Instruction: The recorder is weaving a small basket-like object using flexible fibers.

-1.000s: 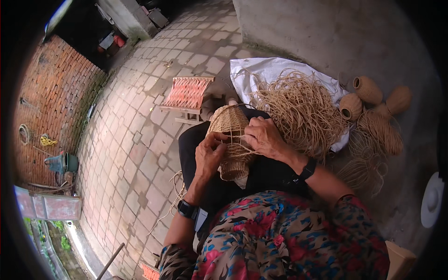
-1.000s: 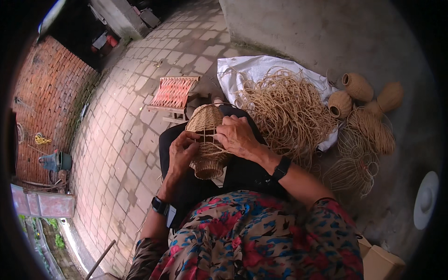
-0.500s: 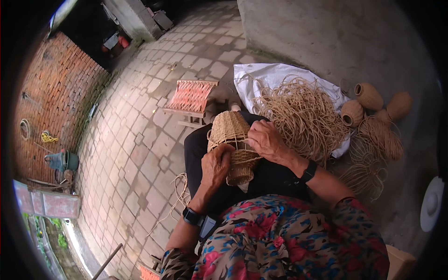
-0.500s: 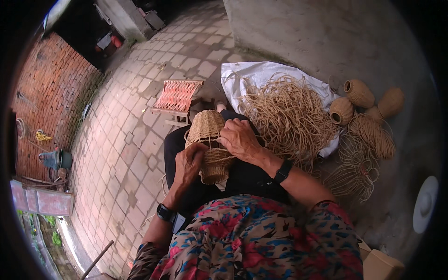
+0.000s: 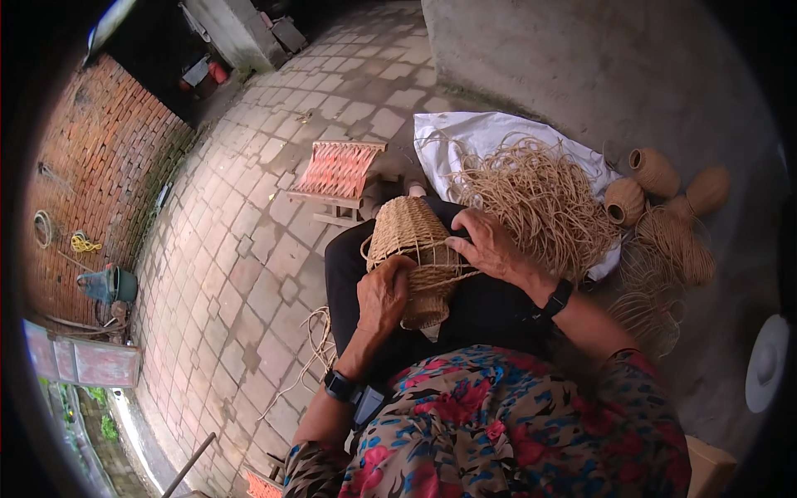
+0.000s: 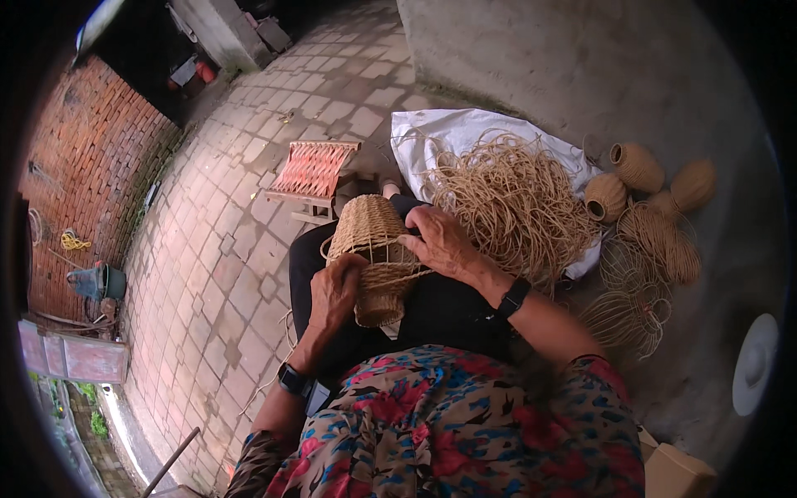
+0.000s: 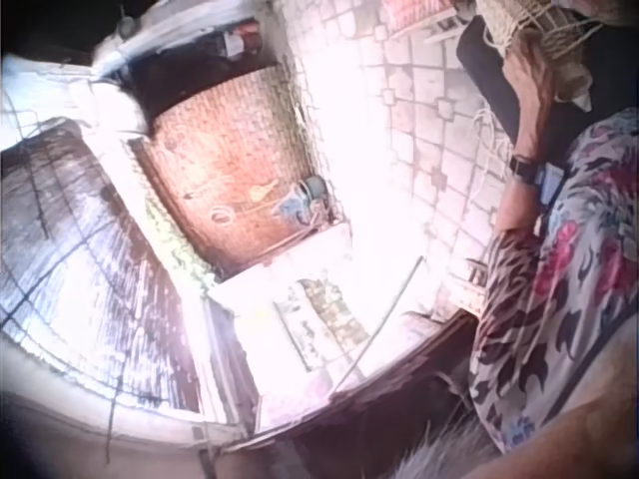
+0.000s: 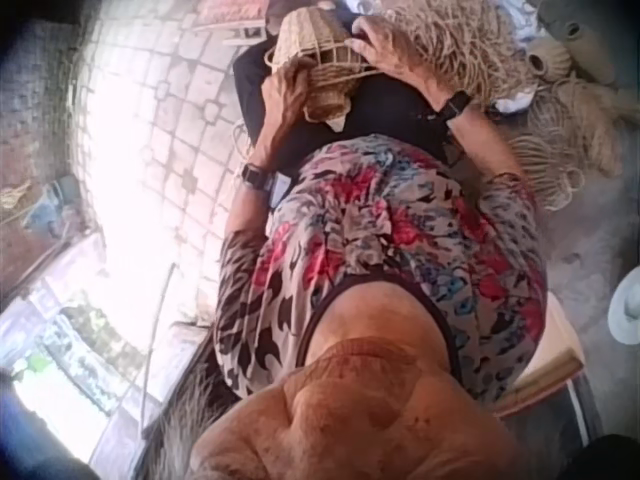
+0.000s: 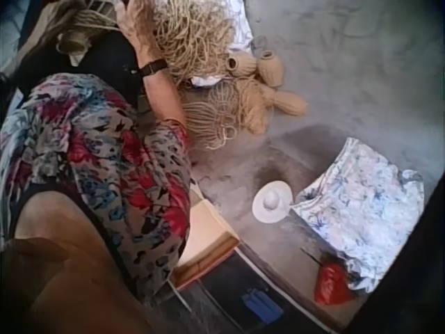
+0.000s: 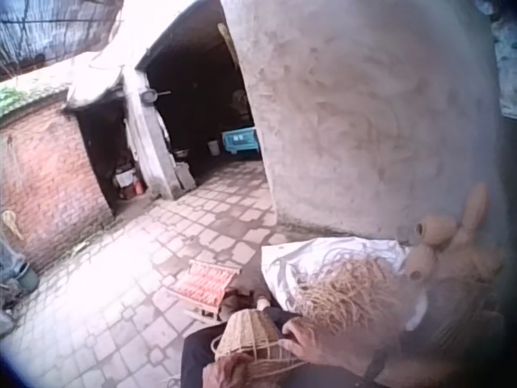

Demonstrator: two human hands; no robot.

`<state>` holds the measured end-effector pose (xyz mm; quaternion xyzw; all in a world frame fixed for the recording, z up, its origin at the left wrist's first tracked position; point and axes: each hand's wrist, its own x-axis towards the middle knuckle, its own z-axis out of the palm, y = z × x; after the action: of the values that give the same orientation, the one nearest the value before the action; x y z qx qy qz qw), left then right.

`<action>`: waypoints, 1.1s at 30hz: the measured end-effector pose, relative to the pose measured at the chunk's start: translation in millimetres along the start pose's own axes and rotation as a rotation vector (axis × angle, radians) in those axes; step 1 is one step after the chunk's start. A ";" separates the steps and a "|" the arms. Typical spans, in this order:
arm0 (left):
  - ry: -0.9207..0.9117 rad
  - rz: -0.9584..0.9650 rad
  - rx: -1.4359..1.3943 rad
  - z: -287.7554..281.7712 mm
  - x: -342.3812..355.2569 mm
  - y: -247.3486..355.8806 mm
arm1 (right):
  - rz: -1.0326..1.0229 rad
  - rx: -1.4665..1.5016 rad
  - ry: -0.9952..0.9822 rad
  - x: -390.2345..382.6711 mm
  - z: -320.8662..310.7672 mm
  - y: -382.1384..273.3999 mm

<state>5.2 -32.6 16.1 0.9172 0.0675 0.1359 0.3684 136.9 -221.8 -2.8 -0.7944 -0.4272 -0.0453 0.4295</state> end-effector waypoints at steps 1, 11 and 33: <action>-0.006 -0.019 -0.004 0.3 0.4 0.7 | -0.003 0.047 -0.055 5.9 8.3 -12.3; 0.009 -0.038 0.022 -12.0 -3.8 7.4 | 0.553 -0.403 -0.130 -128.8 -80.6 167.8; -0.164 -0.143 -0.301 7.9 18.7 14.4 | 0.967 0.691 -0.184 -9.8 32.0 -7.2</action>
<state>25.8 -43.9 24.3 0.8527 0.0809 0.0426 0.5144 116.1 -203.1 -22.5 -0.7137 -0.0430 0.3657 0.5959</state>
